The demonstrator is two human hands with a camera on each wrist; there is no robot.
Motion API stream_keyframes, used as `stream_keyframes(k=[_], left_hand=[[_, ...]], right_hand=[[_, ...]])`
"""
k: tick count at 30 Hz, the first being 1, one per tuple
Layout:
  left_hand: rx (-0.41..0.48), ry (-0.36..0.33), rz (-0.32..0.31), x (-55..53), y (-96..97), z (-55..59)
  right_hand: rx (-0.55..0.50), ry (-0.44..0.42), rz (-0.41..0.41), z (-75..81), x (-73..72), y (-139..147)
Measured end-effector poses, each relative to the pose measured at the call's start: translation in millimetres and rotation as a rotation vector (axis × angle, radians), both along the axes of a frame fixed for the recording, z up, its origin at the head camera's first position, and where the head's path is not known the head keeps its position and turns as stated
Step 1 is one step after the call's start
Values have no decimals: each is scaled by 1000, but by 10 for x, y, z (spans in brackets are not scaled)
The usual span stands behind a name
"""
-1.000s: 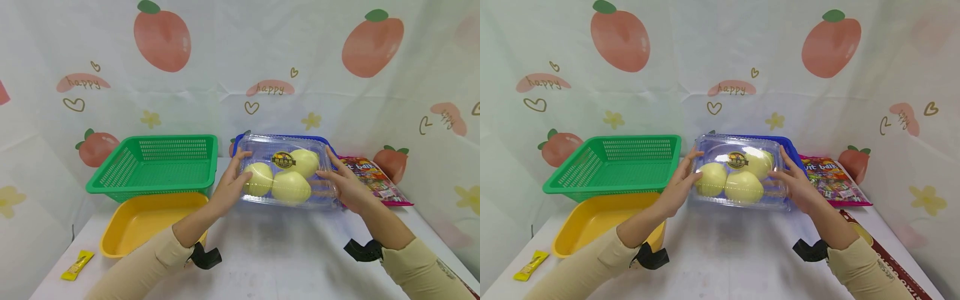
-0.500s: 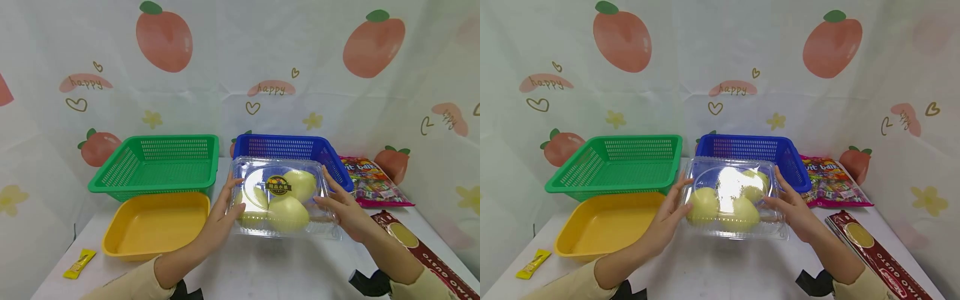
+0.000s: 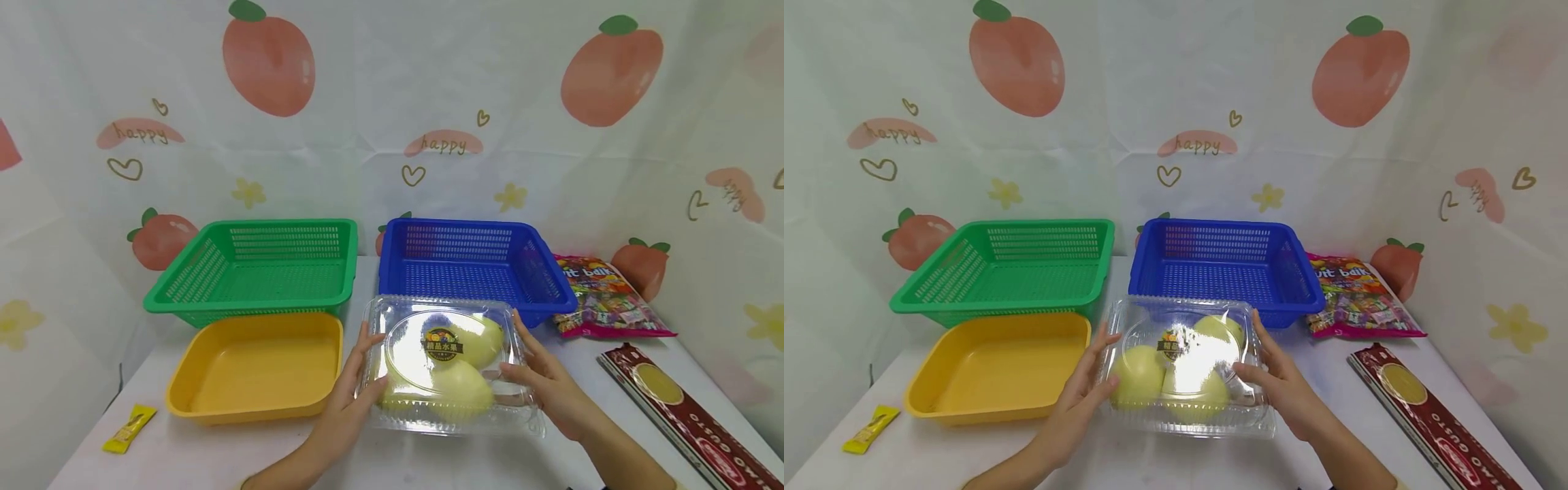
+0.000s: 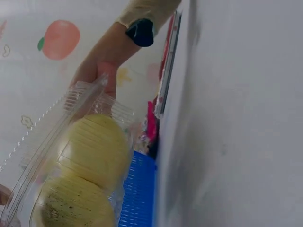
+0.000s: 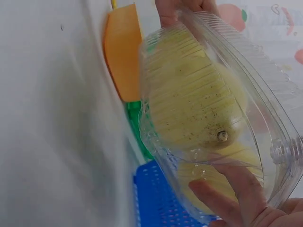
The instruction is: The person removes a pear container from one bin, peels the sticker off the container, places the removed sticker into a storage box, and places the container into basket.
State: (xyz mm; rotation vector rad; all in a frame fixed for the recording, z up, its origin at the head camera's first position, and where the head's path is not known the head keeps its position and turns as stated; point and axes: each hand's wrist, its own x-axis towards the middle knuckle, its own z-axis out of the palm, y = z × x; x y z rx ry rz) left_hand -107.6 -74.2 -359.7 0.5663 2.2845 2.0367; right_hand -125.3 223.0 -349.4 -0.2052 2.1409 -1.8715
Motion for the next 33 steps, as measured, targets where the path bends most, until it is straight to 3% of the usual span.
stream_keyframes(k=[6, 11, 24, 33], left_hand=[[-4, 19, 13, 68, -32, -138], [13, 21, 14, 109, -44, -229], [21, -57, 7, 108, -47, -426], [29, -123, 3, 122, -53, -478]], right_hand=[[-44, -26, 6, -111, 66, -53], [-14, -56, -28, -188, 116, -93], [-14, -75, 11, -377, 124, -78], [35, -113, -49, -475, 97, -110]])
